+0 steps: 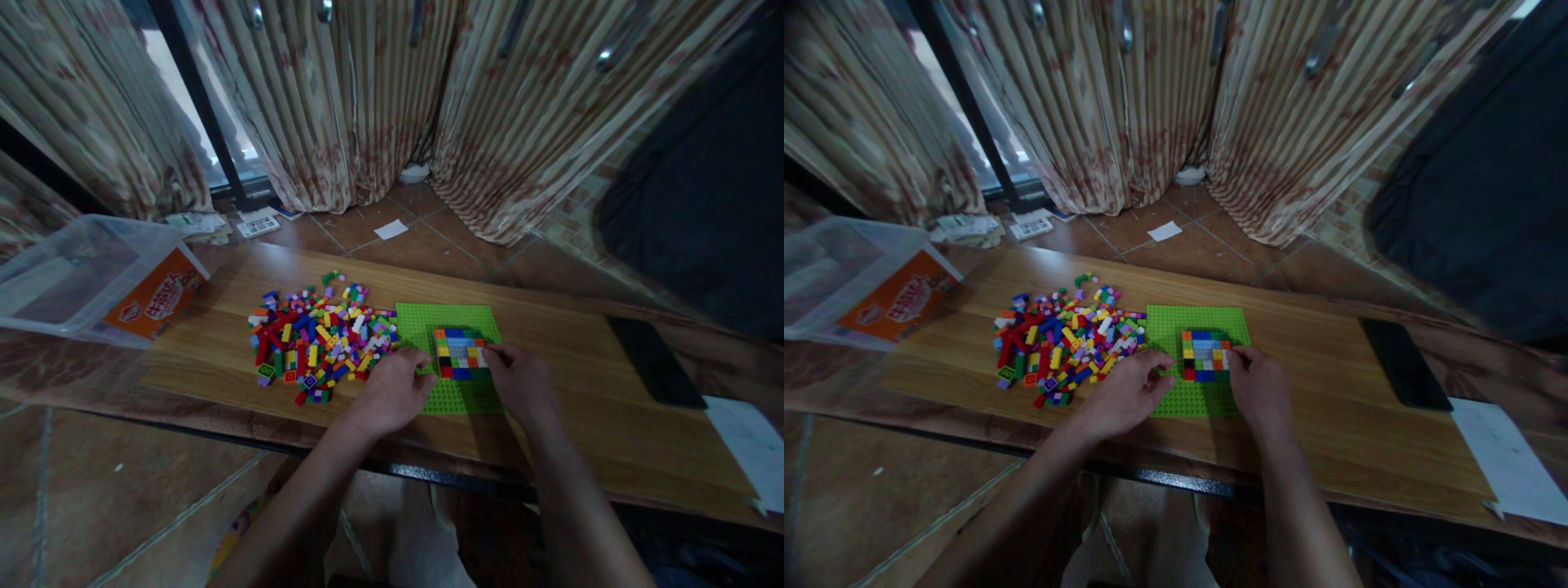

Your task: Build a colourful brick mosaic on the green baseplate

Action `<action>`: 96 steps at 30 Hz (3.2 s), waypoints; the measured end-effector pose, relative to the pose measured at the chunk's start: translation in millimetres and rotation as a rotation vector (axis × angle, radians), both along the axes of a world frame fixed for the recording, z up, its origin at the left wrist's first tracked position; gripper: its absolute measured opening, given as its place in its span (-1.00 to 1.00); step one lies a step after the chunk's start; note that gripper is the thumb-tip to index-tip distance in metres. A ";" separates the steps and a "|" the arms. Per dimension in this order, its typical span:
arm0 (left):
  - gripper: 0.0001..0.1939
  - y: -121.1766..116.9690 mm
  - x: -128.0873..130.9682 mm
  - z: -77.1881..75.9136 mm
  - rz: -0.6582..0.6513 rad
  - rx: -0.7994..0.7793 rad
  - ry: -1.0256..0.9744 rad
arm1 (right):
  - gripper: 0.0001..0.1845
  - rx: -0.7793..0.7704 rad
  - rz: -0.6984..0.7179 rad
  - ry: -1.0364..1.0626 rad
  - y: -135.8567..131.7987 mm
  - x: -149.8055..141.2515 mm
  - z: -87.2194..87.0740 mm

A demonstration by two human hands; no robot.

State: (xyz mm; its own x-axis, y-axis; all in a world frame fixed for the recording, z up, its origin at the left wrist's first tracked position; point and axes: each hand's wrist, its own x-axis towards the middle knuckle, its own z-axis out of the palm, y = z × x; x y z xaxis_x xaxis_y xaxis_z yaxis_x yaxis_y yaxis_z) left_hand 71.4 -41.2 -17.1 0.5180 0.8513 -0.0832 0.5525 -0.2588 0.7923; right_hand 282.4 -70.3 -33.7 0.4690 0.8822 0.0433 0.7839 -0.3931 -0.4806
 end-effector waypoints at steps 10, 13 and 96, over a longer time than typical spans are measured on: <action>-0.77 -0.1 0.4 0.6 -0.014 0.001 0.012 | -0.55 0.173 0.067 -0.041 -1.4 -9.1 -1.7; -0.80 0.1 0.8 -0.7 -0.018 0.018 0.015 | -0.57 0.280 0.215 -0.087 -0.5 -16.8 -4.9; -0.73 47.7 -84.6 9.3 0.432 0.223 0.106 | -0.81 0.320 0.442 0.230 -6.9 -89.9 11.7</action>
State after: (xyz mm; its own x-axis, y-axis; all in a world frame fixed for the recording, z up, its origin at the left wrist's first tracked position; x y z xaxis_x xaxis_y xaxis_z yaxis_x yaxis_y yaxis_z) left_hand -13.2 6.4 -7.8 0.1130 0.9893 0.0925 0.7214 -0.1457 0.6770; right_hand 192.5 -77.3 -22.0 0.0884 0.9558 0.2802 0.7019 0.1398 -0.6985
